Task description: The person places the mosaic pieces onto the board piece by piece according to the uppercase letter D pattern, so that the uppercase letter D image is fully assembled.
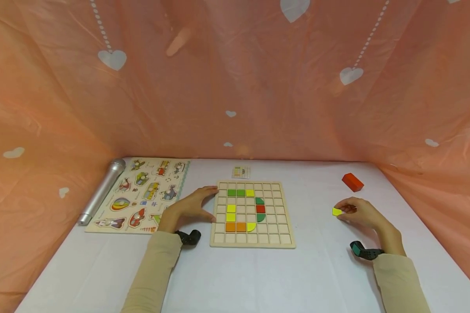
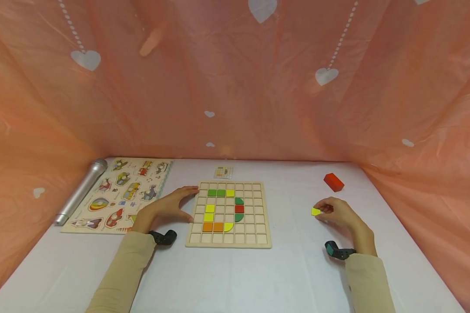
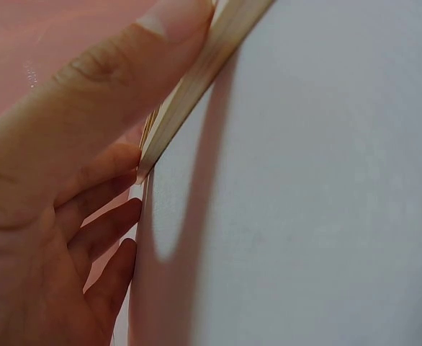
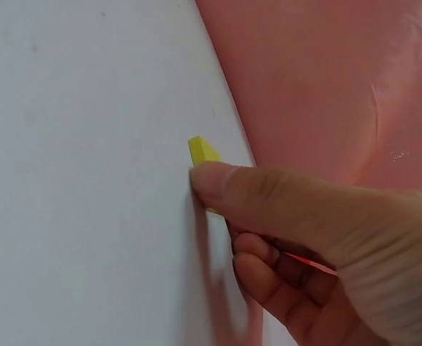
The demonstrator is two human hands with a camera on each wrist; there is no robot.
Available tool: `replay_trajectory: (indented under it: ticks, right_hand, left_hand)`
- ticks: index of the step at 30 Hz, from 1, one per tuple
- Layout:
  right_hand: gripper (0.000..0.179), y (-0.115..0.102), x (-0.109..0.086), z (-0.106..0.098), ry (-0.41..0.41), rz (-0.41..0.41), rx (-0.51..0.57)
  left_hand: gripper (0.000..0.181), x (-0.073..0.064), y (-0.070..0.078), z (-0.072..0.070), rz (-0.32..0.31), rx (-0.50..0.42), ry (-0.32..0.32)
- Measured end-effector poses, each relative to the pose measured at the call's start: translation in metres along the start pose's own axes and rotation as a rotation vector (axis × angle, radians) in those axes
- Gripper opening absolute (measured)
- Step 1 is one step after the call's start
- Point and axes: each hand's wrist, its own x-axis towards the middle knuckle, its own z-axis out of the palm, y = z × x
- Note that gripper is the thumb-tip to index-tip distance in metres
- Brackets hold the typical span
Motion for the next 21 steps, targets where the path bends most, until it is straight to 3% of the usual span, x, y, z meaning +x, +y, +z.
replay_trajectory:
  ticks: [5,11,21]
  right_hand:
    - [0.027,-0.001,0.001,0.001,0.015,0.006,0.017]
    - [0.023,-0.013,0.02,0.015,0.085,-0.11,0.07]
    - [0.022,-0.087,0.068,0.063,0.119,-0.224,0.224]
  left_hand:
    - [0.096,-0.001,0.001,-0.001,-0.014,0.004,-0.002]
    - [0.096,-0.001,0.001,-0.001,-0.012,0.001,0.0]
    - [0.096,-0.001,0.002,0.0,-0.01,-0.027,-0.004]
